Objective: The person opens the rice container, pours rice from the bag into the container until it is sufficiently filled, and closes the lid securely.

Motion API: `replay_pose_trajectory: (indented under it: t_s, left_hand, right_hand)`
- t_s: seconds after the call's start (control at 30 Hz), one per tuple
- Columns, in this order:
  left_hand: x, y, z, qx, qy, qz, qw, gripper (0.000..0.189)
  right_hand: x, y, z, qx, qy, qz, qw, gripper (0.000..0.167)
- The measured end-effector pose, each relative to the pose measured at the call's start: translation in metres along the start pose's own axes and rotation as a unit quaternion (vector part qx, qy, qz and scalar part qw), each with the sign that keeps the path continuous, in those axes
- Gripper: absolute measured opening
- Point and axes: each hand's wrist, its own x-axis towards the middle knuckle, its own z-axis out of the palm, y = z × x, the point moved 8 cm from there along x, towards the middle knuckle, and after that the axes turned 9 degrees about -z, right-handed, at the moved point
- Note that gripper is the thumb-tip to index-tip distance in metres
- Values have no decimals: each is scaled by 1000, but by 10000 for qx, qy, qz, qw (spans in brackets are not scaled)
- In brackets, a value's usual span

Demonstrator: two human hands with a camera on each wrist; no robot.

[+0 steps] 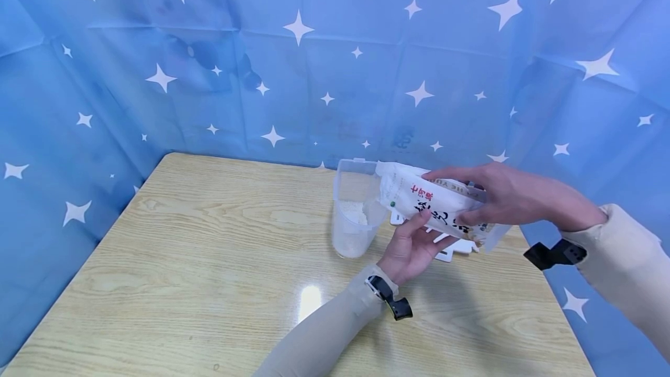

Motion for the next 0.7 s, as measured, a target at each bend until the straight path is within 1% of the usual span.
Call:
replay_pose_trajectory:
  t_s: [0.4, 0.7]
  left_hand:
    - [0, 1, -1, -5, 26, 11, 10000, 44]
    - [0, 1, -1, 21, 13, 37, 10000, 47]
  right_hand:
    - [1, -1, 0, 38, -40, 37, 10000, 80]
    - [1, -1, -1, 52, -2, -60, 10000, 78]
